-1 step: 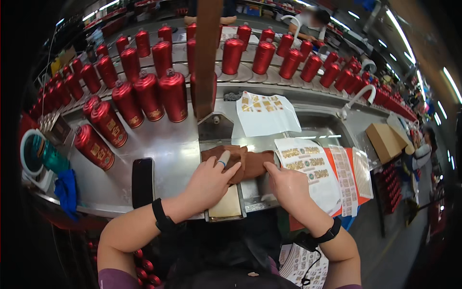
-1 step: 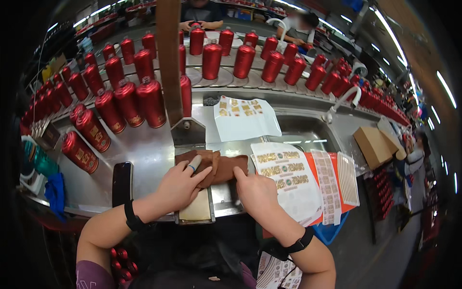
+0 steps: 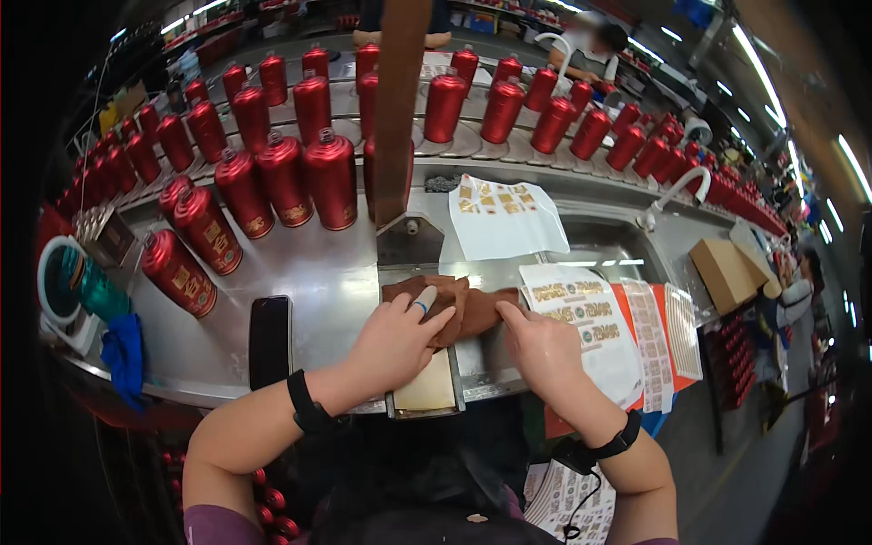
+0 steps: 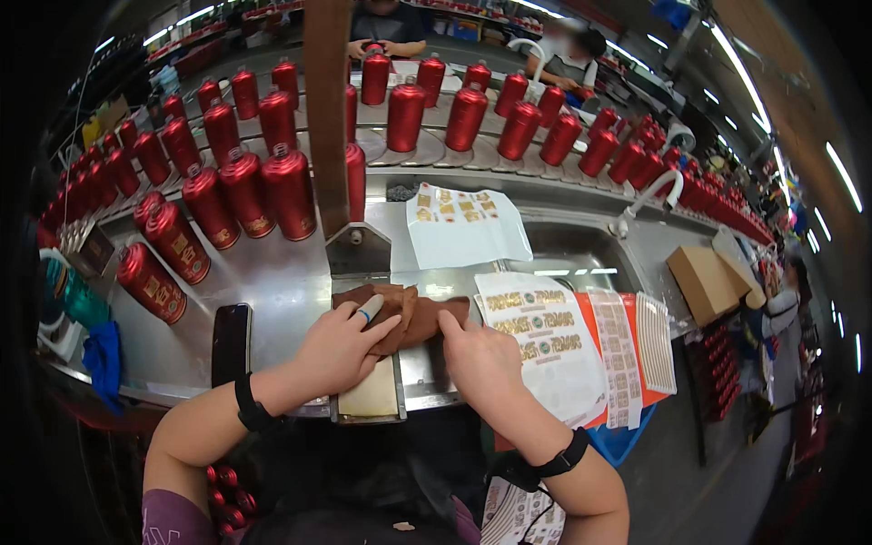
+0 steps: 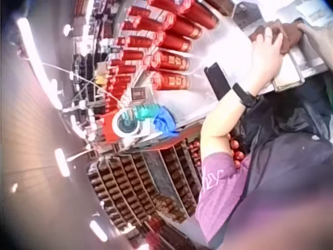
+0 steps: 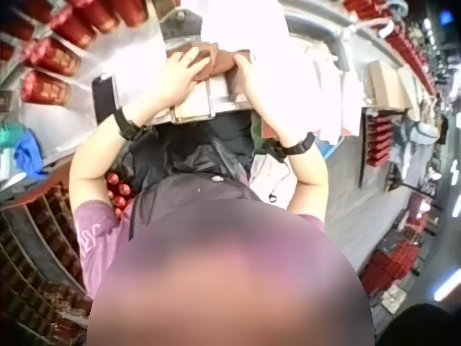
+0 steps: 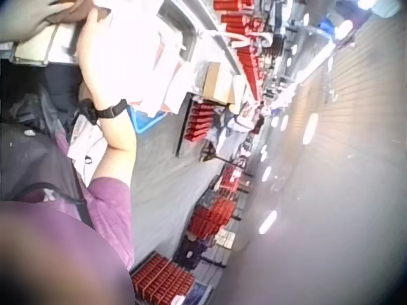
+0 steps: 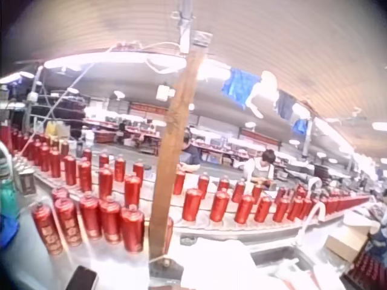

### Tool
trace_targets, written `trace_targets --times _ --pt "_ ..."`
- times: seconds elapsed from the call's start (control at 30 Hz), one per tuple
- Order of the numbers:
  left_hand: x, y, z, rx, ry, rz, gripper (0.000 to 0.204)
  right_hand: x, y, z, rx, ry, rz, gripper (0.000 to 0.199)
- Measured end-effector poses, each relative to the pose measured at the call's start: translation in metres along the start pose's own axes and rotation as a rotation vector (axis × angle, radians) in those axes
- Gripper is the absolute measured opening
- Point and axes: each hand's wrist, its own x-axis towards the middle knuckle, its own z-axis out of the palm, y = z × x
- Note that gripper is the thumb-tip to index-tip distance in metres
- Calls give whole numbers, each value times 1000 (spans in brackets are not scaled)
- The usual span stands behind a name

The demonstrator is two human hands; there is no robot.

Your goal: Applying decorative labels and finishing touches to large red metallic bottles on an assembly line.

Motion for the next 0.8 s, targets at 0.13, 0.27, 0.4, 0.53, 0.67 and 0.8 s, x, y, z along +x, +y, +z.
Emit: trace_targets --times 0.13,0.27,0.4,0.53,0.67,0.8 --pt "-1 -19 5 -162 -63 -4 59 30 -32 -3 -89 185 -219 39" --pt "-17 -25 3 -129 -173 66 69 49 -54 17 -134 203 -614 42" --pt "-35 -32 -13 -347 -171 166 72 55 -47 29 147 96 -692 52" --pt "-42 -43 -49 -418 -221 156 59 52 -41 20 227 -41 -469 54" --pt "-24 -48 -60 -480 -185 -49 45 52 -23 26 326 -129 -252 55" --pt "6 -34 -39 -410 29 -131 40 52 -10 42 516 -227 -125 39"
